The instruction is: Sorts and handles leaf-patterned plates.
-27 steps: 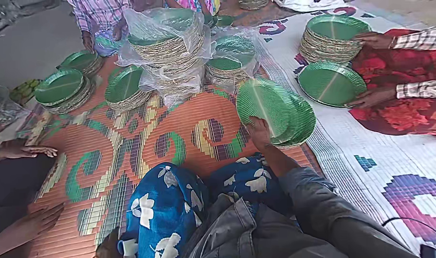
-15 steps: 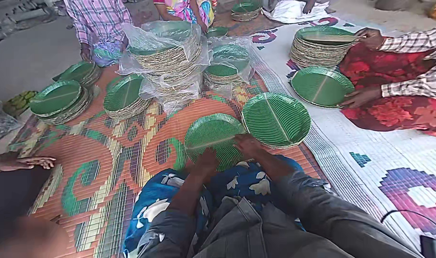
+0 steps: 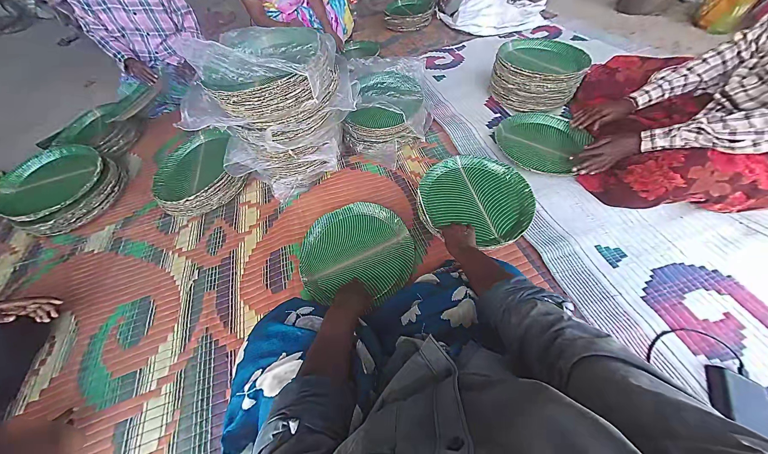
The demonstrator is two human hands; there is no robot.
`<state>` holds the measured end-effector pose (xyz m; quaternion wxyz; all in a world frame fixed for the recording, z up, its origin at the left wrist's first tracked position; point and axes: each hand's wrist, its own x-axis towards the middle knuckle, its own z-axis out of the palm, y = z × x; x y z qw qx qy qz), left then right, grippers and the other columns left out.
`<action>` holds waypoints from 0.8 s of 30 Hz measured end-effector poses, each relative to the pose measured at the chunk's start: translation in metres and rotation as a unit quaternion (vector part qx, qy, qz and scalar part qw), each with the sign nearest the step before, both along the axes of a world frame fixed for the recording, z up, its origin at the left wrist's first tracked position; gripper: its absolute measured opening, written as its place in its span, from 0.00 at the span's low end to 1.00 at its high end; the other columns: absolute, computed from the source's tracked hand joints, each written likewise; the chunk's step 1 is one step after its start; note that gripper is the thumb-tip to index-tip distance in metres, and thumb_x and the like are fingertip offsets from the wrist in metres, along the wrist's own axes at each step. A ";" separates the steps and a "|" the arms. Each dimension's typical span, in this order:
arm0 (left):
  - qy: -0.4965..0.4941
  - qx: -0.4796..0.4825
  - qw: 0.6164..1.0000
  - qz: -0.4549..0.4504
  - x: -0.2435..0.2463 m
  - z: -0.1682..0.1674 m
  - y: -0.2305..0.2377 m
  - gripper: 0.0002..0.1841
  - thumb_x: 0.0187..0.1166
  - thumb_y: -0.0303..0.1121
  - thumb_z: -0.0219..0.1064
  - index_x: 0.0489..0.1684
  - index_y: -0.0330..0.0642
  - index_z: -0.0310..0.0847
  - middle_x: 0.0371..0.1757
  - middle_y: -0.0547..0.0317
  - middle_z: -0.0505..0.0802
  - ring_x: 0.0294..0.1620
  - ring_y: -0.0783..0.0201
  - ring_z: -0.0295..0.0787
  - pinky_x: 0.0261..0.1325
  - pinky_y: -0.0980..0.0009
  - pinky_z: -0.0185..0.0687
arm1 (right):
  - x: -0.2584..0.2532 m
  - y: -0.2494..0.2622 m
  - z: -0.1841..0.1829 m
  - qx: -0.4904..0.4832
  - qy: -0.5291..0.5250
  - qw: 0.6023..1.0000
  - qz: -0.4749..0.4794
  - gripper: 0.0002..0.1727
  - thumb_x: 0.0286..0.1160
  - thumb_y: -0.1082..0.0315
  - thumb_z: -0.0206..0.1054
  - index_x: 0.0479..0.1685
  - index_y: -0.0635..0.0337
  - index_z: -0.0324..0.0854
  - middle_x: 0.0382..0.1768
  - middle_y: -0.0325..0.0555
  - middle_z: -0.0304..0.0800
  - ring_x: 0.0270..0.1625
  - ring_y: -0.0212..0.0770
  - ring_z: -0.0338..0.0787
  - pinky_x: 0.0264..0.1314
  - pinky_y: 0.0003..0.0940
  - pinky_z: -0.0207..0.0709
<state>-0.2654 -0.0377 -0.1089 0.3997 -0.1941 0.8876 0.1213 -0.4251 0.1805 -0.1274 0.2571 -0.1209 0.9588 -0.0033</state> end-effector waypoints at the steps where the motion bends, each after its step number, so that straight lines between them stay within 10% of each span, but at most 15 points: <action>1: -0.002 0.003 1.000 -0.019 -0.005 -0.018 -0.007 0.32 0.92 0.50 0.53 0.86 0.33 0.65 0.84 0.35 0.74 0.82 0.37 0.75 0.81 0.38 0.69 | 0.000 0.003 0.000 -0.001 -0.002 1.000 -0.007 0.21 0.88 0.79 0.49 0.75 0.70 0.76 0.79 0.69 0.76 0.83 0.66 0.74 0.84 0.66 0.60; 6: 0.031 0.021 0.999 -0.016 -0.006 -0.016 -0.012 0.31 0.94 0.51 0.50 0.89 0.39 0.63 0.86 0.38 0.73 0.88 0.39 0.66 0.85 0.35 0.61 | 0.003 0.012 -0.002 -0.106 0.118 0.985 -0.060 0.20 0.89 0.77 0.51 0.72 0.69 0.79 0.75 0.66 0.81 0.80 0.64 0.79 0.80 0.63 0.68; 8: 0.152 -0.015 0.988 0.000 -0.003 -0.003 -0.006 0.34 0.94 0.49 0.49 0.95 0.41 0.49 0.95 0.40 0.58 0.96 0.41 0.48 0.90 0.31 0.41 | 0.010 0.005 -0.004 -0.241 0.253 0.937 0.026 0.17 0.86 0.79 0.55 0.63 0.70 0.86 0.67 0.65 0.89 0.73 0.65 0.86 0.74 0.62 0.74; 10: 0.405 -0.071 0.911 -0.003 -0.002 -0.003 -0.006 0.33 0.93 0.44 0.49 0.94 0.36 0.52 0.95 0.34 0.55 0.97 0.37 0.43 0.90 0.30 0.31 | 0.026 -0.015 -0.005 -0.337 0.285 0.884 0.151 0.16 0.87 0.76 0.57 0.61 0.67 0.90 0.65 0.59 0.92 0.71 0.61 0.90 0.72 0.58 0.81; 13: 0.613 -0.124 0.779 -0.037 -0.010 -0.008 -0.011 0.30 0.88 0.41 0.47 0.84 0.30 0.69 0.87 0.30 0.70 0.89 0.29 0.62 0.87 0.27 0.44 | 0.063 -0.041 -0.005 -0.303 0.129 0.896 0.297 0.20 0.93 0.68 0.50 0.67 0.65 0.85 0.68 0.63 0.89 0.70 0.66 0.88 0.69 0.66 0.78; 17: 0.196 -0.032 0.979 -0.050 0.000 -0.006 -0.008 0.33 0.95 0.46 0.48 0.95 0.38 0.50 0.97 0.39 0.49 0.98 0.42 0.37 0.93 0.38 0.35 | 0.068 -0.052 -0.024 -0.208 -0.047 0.897 0.388 0.24 0.97 0.60 0.47 0.75 0.64 0.79 0.73 0.64 0.84 0.77 0.66 0.81 0.79 0.67 0.68; 20: 0.045 -0.010 0.997 -0.069 0.003 -0.031 -0.003 0.41 0.90 0.44 0.58 0.95 0.30 0.41 0.96 0.33 0.43 0.97 0.37 0.36 0.91 0.36 0.46 | 0.050 -0.038 -0.024 -0.246 0.035 0.942 0.224 0.28 0.96 0.53 0.48 0.82 0.63 0.74 0.82 0.61 0.76 0.87 0.60 0.72 0.90 0.60 0.56; 24: 0.056 -0.010 0.996 -0.069 -0.001 -0.033 -0.003 0.39 0.90 0.36 0.57 0.96 0.35 0.38 0.97 0.38 0.42 0.98 0.38 0.37 0.90 0.39 0.52 | 0.021 -0.024 -0.001 -0.094 0.041 0.994 -0.039 0.31 0.92 0.70 0.49 0.93 0.69 0.53 0.93 0.64 0.53 0.95 0.63 0.53 0.89 0.68 0.49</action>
